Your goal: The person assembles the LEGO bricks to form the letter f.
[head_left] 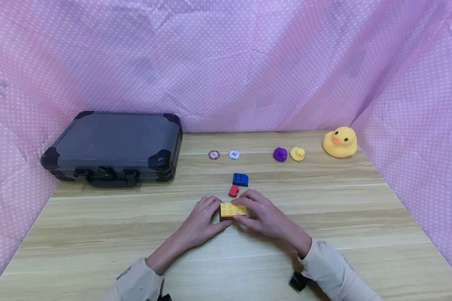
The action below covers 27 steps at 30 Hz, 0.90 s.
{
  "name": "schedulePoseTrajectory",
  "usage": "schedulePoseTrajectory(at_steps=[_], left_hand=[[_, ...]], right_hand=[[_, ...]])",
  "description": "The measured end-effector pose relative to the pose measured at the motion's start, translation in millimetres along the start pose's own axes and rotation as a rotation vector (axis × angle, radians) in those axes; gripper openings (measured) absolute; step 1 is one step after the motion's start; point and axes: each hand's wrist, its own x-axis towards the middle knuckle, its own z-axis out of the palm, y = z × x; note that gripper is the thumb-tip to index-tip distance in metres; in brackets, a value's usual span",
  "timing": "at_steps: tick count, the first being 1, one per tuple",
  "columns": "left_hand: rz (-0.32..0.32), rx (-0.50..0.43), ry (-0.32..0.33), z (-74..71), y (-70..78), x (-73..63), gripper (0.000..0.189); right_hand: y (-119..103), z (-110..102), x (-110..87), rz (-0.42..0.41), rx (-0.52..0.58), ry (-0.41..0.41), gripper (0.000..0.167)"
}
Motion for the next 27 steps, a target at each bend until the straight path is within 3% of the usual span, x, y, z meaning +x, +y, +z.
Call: schedulePoseTrajectory(at_steps=[9,16,27], left_hand=[[0.023,0.003,0.012,-0.6,0.4,-0.4,0.036],[0.025,-0.005,0.019,-1.3,1.0,-0.8,0.036],[-0.003,0.002,0.0,-0.9,1.1,-1.1,0.036]], right_hand=[[1,2,-0.3,-0.008,-0.011,0.027,0.038],[4,-3,-1.0,0.045,-0.012,0.04,0.033],[28,-13,6.5,0.075,0.027,0.098,0.023]])
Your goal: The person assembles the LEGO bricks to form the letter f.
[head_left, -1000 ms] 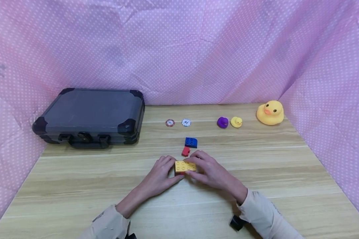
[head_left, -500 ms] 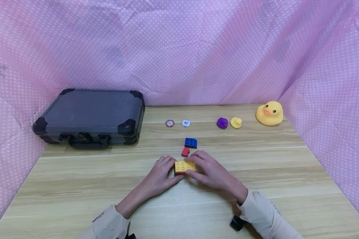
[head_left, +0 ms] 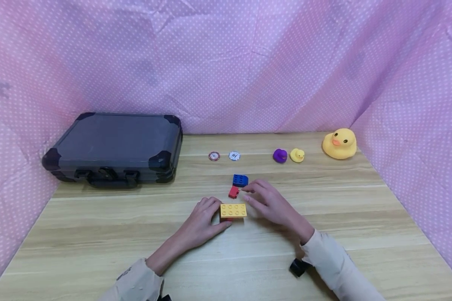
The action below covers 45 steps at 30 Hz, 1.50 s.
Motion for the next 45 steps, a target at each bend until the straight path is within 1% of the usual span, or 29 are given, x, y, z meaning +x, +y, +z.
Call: schedulePoseTrajectory(at_steps=[4,9,17,27,31,36,45], left_hand=[[0.007,-0.003,0.004,0.4,-0.5,-0.4,0.035],[0.013,0.001,0.008,0.3,-1.3,-0.4,0.037],[0.025,-0.002,0.012,1.0,-1.7,-0.5,0.037],[0.024,0.001,0.015,1.8,-2.0,0.0,0.036],[0.018,-0.003,0.012,1.4,-2.1,-0.3,0.036],[0.012,-0.007,0.009,1.0,-1.6,-0.9,0.036],[0.005,-0.01,0.001,0.3,-1.1,-0.4,0.037]], right_hand=[[6,1,3.6,0.006,0.0,0.004,0.023],[11,5,8.6,0.015,-0.015,-0.005,0.026],[16,13,14.1,-0.023,-0.041,-0.003,0.028],[20,19,17.3,-0.025,-0.009,0.009,0.028],[21,21,18.3,-0.006,-0.01,0.005,0.03],[21,24,19.1,0.019,-0.036,-0.002,0.034],[19,29,19.5,0.001,-0.088,0.027,0.041]])
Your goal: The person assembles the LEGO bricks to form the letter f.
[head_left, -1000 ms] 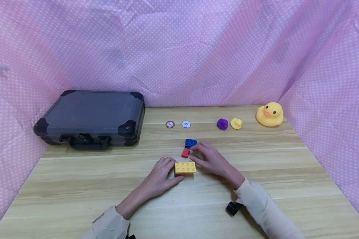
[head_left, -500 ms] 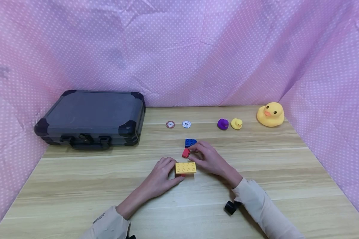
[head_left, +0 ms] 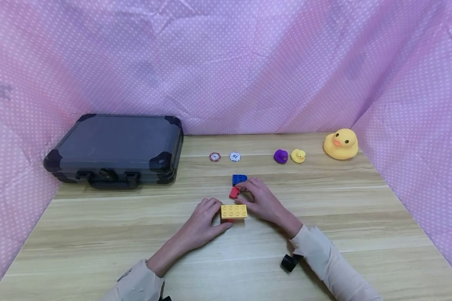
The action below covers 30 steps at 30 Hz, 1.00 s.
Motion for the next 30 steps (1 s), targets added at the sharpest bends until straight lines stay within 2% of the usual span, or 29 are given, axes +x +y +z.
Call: schedulePoseTrajectory(at_steps=[12,23,30], left_hand=[[-0.007,0.003,-0.008,0.0,0.0,-0.3,0.037],[0.003,0.008,0.004,0.0,0.9,0.2,0.037],[0.004,0.009,0.002,-0.4,0.6,0.1,0.036]], right_hand=[[-3.2,4.0,0.5,-0.027,-0.046,0.015,0.033],[-6.5,2.1,0.1,0.039,-0.023,-0.003,0.031],[-8.4,-0.8,-1.8,0.084,0.051,-0.015,0.032]])
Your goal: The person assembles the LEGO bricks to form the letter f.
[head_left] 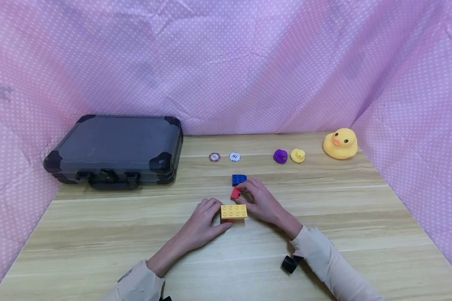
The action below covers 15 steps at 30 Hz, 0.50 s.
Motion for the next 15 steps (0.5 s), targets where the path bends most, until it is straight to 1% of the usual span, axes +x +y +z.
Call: schedulePoseTrajectory(at_steps=[10,15], left_hand=[[0.01,0.004,0.011,0.7,-0.9,-0.4,0.037],[0.009,0.011,0.018,1.9,-1.4,0.0,0.037]], right_hand=[[-1,-10,-3.4,0.04,0.122,-0.002,0.033],[-6,-20,-5.6,-0.001,0.145,0.026,0.036]])
